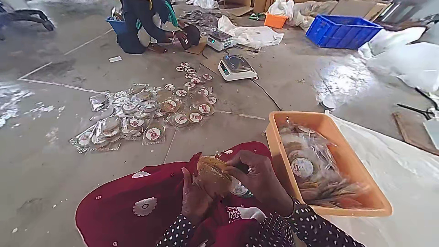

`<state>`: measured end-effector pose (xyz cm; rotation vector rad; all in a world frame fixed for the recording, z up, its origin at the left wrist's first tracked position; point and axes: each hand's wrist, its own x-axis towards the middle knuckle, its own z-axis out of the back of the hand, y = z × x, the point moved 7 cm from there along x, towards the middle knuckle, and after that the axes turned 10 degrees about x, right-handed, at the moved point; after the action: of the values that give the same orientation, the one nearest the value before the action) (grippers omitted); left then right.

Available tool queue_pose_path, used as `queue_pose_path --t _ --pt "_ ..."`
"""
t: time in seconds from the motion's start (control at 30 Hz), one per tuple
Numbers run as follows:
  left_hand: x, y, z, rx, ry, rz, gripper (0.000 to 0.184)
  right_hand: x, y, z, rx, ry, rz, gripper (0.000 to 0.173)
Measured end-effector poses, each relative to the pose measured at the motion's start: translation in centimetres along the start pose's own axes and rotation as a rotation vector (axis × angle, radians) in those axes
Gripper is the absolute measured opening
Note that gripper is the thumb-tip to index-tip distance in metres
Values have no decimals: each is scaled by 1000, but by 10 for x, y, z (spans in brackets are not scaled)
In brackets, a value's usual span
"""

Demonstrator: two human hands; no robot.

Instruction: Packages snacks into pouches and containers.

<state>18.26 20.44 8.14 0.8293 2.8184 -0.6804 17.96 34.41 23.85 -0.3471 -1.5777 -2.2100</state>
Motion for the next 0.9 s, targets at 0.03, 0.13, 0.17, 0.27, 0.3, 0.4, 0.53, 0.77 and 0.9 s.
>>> queue_pose_path --t 0.03,0.13,0.17,0.27,0.3,0.4,0.53,0.77,0.9 --pt "0 -4 0 24 -4 -30 101 -3 -2 -2 -10 23 -18 20" --pt "2 -7 7 33 -7 -61 94 -8 -7 -6 13 80 -87 31" --pt "3 -5 10 27 -13 -58 90 -9 -8 -7 10 91 -114 35" --pt "2 0 15 30 -25 -43 76 -10 -7 -6 -20 102 -157 34" --pt "2 1 15 29 -33 -41 72 -9 -9 -5 -42 92 -167 31" --pt "1 2 17 50 -77 -41 68 -7 -18 -2 -98 79 -252 22" --pt "2 3 21 39 4 -55 71 -5 -12 -1 -82 55 -165 16" --pt "10 21 25 15 221 48 69 -1 7 0 -51 13 -5 12" --pt "3 30 33 -22 130 78 43 -1 -1 2 -90 15 -58 10"
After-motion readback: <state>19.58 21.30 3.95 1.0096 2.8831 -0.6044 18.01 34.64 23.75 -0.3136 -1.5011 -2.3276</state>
